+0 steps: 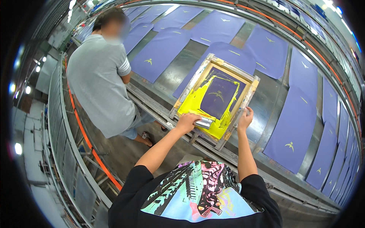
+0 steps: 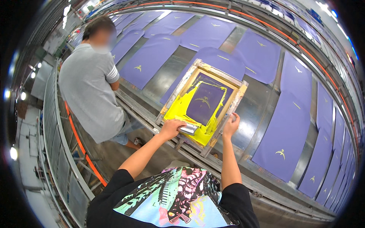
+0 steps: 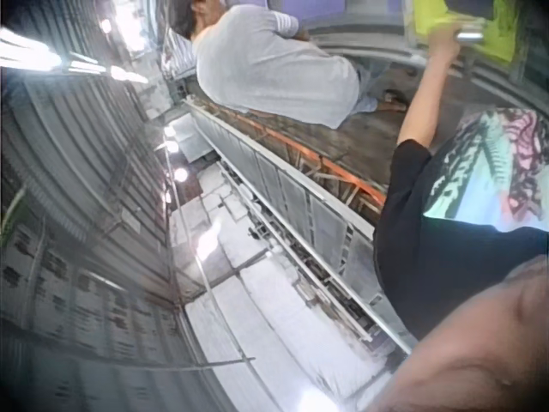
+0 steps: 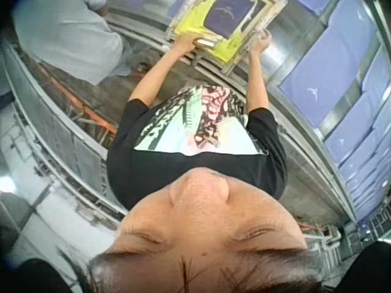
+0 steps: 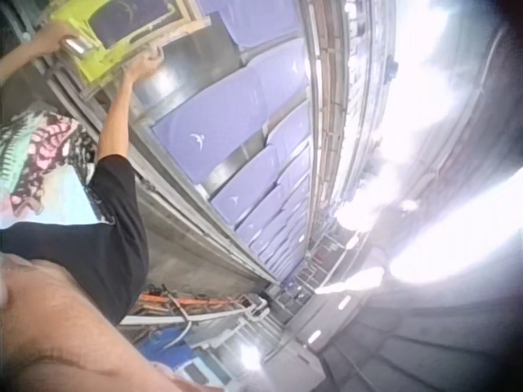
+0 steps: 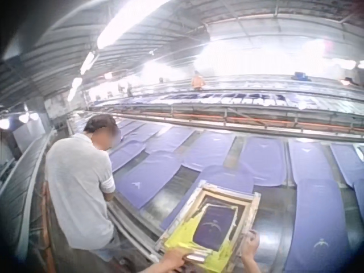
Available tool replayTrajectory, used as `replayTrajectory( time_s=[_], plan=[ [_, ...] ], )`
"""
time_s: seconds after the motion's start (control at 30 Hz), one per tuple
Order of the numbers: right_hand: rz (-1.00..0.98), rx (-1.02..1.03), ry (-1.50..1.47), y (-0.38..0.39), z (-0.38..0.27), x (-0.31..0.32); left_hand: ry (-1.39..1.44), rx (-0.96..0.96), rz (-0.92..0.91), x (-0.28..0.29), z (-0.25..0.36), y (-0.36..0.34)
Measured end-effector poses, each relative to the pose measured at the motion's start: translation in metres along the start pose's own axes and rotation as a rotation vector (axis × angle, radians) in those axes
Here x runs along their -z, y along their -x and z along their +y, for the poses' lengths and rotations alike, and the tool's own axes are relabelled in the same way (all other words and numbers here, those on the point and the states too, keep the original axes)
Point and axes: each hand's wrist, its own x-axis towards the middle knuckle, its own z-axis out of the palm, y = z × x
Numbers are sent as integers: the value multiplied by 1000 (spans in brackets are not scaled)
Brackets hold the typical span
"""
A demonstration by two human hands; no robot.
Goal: The person performs screen printing on a series of purple t-shirts laid out on a conveyor. They use a squeegee to pull yellow ink across a screen frame, imprinting a design onto each shirt in sequence.
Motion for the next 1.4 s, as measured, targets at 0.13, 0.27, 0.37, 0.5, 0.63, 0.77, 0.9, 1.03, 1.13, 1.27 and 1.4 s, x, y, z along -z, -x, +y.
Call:
replayTrajectory(
  time_s=[0.13, 0.27, 0.37, 0.5, 0.63, 0.77, 0.9, 1.03, 1.13, 1.27, 1.4],
  plan=[
    [65, 71, 24, 1, 0, -22, -14, 19, -17, 16, -8, -2],
    [3, -30, 19, 1, -21, -27, -139, -33, -34, 35, -9, -10],
    [0, -54, 37, -10, -37, -14, -192, 28, -98, 55, 6, -21],
    [17, -101, 91, -37, -16, -14, -219, -55, -38, 55, 32, -52],
    [-16, -163, 71, -54, 5, -12, -331, -241, -35, 22, 69, -70],
    [-65, -148, 38, -64, 32, -17, -424, -530, -210, -5, 65, -63],
    [-212, -339, -56, -88, 30, -13, -446, -552, -294, 33, 67, -82],
    [-51, -146, 85, -72, 23, -15, -158, -32, -179, 76, 51, -82],
    [-18, -159, 31, -66, 6, -20, -118, 186, -7, 96, 36, -94],
    [-50, -165, 29, -78, -7, -19, -258, 215, 116, 89, 23, -122],
    [7, -110, 11, -70, 11, -24, -408, 132, -62, 71, 24, -102]
  ],
)
